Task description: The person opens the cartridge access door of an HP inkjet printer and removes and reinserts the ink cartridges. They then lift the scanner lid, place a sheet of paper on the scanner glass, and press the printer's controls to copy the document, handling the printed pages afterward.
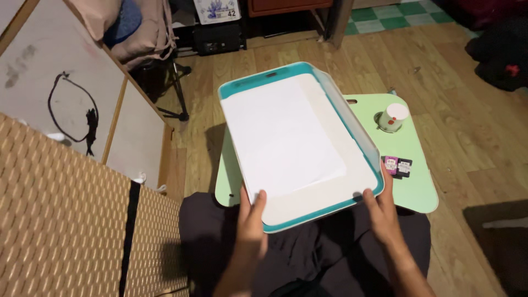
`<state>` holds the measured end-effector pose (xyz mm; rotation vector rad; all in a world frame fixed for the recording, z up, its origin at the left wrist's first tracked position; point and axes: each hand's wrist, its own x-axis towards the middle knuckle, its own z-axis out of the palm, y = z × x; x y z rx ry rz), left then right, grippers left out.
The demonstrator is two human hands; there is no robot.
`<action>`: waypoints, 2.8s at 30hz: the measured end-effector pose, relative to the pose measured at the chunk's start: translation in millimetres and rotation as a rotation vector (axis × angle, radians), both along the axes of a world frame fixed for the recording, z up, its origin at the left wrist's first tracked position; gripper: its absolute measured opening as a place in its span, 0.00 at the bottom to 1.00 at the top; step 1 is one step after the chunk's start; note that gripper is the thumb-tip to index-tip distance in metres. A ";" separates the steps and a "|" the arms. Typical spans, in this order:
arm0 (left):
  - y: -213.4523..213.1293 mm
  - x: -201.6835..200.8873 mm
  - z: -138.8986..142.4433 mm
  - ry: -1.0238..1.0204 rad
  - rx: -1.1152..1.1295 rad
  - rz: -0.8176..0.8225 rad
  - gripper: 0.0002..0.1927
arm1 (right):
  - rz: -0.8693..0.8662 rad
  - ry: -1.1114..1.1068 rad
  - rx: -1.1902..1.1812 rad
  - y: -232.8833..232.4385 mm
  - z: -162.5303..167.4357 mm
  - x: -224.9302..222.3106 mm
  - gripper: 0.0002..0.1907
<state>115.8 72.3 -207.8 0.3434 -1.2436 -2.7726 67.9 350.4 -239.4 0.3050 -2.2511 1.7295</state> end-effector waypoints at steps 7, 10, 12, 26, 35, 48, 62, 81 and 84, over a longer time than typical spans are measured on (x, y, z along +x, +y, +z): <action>57.3 23.0 -1.9 0.069 0.012 -0.071 0.41 | 0.025 -0.124 -0.271 16.2 13.8 -59.4 0.39; 65.3 22.6 -15.9 0.028 -0.022 -0.091 0.39 | 0.090 -0.104 -0.314 20.7 19.0 -79.7 0.39; 61.9 11.3 -29.5 0.155 -0.102 0.101 0.38 | 0.088 -0.156 -0.286 22.5 16.3 -86.9 0.40; -142.5 -190.2 17.5 0.203 -0.393 0.288 0.28 | 0.002 -0.025 0.036 -91.2 13.5 61.8 0.83; -136.7 -182.4 8.3 0.194 -0.130 0.200 0.19 | -0.047 0.113 0.163 -92.8 21.4 49.6 0.85; -118.3 -104.6 -30.2 -0.007 -0.448 0.259 0.23 | 0.074 0.105 0.100 13.0 13.4 -9.6 0.79; -81.6 -38.8 -40.8 0.087 -0.498 0.290 0.23 | 0.020 -0.016 -0.135 44.9 -3.3 -16.5 0.42; -60.8 8.9 31.5 0.322 -1.774 0.307 0.40 | -0.309 0.308 0.793 -21.8 71.1 24.7 0.45; -58.6 11.2 23.7 0.304 -1.753 0.370 0.35 | -0.306 0.316 0.779 -22.2 71.7 27.0 0.40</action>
